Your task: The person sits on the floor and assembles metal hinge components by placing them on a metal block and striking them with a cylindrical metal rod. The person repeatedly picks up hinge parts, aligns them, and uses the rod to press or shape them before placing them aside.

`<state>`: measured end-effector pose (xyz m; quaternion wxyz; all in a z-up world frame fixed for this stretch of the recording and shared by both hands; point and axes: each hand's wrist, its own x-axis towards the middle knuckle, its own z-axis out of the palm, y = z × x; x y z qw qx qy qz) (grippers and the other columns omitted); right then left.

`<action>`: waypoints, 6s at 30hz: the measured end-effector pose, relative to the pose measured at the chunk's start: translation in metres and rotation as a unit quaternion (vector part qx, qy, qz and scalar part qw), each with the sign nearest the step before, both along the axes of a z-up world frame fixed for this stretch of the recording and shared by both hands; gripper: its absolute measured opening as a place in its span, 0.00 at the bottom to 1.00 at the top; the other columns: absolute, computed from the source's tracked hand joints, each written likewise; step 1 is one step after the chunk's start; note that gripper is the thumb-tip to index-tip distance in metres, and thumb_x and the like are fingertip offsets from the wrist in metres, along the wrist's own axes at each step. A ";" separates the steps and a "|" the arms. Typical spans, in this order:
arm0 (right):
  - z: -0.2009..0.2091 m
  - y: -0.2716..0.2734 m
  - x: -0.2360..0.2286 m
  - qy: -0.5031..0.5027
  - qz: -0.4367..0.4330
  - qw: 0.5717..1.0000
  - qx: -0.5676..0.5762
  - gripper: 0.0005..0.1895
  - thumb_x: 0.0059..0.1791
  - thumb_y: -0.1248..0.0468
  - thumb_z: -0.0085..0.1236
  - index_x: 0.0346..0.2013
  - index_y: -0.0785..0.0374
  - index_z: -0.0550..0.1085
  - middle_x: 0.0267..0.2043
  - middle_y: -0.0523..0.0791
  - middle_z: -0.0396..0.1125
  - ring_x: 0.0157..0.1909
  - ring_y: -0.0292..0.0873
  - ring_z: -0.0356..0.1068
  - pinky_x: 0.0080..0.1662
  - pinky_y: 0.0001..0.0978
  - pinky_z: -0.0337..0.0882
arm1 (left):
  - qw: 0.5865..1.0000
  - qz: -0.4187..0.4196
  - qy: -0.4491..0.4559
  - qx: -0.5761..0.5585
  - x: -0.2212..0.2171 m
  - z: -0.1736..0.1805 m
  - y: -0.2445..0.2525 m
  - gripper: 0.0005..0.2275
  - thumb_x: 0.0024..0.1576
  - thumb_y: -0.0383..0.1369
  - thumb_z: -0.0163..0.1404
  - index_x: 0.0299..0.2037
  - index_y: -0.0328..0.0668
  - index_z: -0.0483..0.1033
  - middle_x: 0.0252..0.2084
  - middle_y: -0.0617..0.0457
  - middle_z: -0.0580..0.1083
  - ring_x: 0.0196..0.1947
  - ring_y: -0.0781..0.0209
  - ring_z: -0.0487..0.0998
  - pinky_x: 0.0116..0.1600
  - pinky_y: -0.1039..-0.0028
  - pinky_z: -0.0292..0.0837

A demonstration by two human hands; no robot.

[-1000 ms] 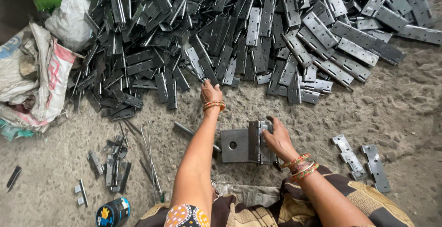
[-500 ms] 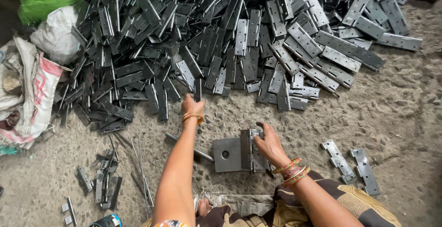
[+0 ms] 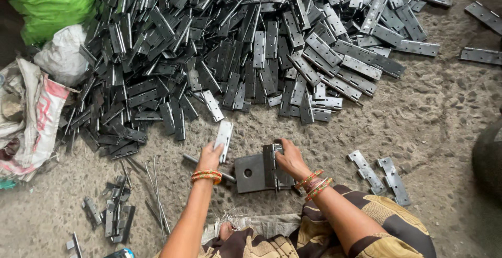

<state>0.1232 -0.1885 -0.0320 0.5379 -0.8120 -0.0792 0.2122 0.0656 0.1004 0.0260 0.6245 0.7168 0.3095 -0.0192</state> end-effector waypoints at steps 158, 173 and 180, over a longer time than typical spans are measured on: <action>0.028 0.012 0.002 -0.148 0.179 0.949 -0.212 0.43 0.41 0.58 0.69 0.68 0.55 0.60 0.75 0.54 0.48 0.76 0.58 0.46 0.66 0.70 0.52 | 0.825 0.117 -0.371 0.409 -0.019 0.076 -0.068 0.14 0.66 0.26 0.44 0.59 0.27 0.60 0.42 0.42 0.77 0.34 0.60 0.83 0.32 0.74 0.79; 0.020 0.028 -0.010 0.096 0.132 0.987 0.016 0.26 0.53 0.52 0.62 0.57 0.67 0.71 0.46 0.55 0.74 0.48 0.54 0.75 0.50 0.42 0.76 | 0.911 -0.104 0.022 0.398 -0.073 -0.027 -0.109 0.12 0.52 0.30 0.53 0.42 0.34 0.67 0.28 0.29 0.75 0.33 0.26 0.77 0.39 0.45 0.72; 0.039 0.017 0.002 0.237 0.014 0.955 0.176 0.25 0.48 0.61 0.58 0.57 0.72 0.71 0.41 0.47 0.74 0.37 0.38 0.72 0.39 0.33 0.76 | 0.954 -0.132 -0.034 0.266 -0.061 -0.002 -0.131 0.17 0.65 0.43 0.48 0.49 0.32 0.69 0.34 0.37 0.79 0.35 0.33 0.80 0.37 0.54 0.73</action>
